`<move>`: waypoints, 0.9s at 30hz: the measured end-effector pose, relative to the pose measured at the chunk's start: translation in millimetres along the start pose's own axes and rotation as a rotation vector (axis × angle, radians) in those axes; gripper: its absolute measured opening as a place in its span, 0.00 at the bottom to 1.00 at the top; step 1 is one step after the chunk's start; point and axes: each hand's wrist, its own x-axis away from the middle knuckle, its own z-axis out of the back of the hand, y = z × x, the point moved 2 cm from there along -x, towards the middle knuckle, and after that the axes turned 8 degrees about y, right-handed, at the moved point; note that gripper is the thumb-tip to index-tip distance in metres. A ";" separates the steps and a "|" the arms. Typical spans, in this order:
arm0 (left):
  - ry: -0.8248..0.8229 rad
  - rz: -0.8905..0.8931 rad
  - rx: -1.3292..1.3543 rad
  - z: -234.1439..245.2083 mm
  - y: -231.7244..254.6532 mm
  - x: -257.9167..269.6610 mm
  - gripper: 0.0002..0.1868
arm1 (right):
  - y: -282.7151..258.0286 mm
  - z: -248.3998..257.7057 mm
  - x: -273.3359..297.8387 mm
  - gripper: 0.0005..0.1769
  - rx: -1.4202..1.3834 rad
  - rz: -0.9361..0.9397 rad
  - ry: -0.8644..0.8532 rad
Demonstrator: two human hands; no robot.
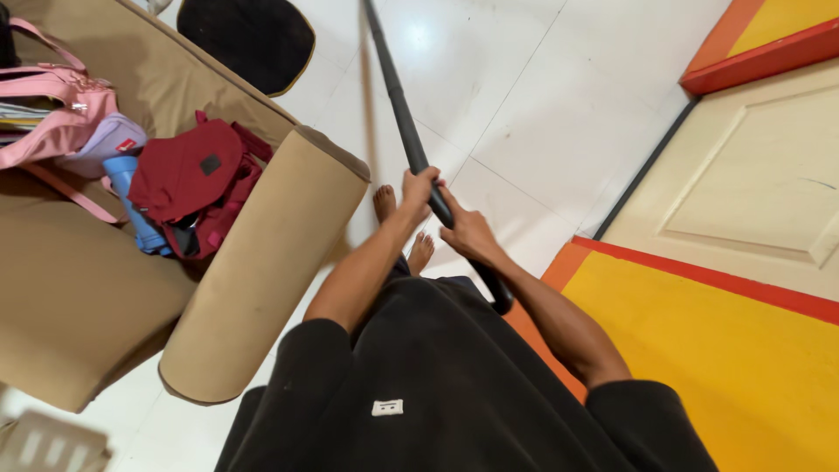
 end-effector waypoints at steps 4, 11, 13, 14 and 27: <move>0.235 -0.048 -0.028 -24.7 1.6 11.9 0.17 | -3.3 37.4 -1.2 0.49 -0.061 -0.082 -0.107; 0.219 -0.120 0.003 -31.5 78.6 -54.5 0.19 | -55.9 43.5 -92.6 0.51 -0.127 -0.040 -0.153; 0.295 -0.104 -0.001 -23.7 104.4 -74.8 0.20 | -65.1 37.9 -125.0 0.50 -0.154 -0.021 -0.225; 0.305 -0.105 0.014 -20.2 115.7 -83.6 0.20 | -68.0 32.4 -138.4 0.50 -0.144 -0.013 -0.238; 0.018 -0.047 -0.177 4.4 197.0 -224.3 0.42 | -93.7 -25.7 -326.8 0.43 -0.099 0.157 -0.107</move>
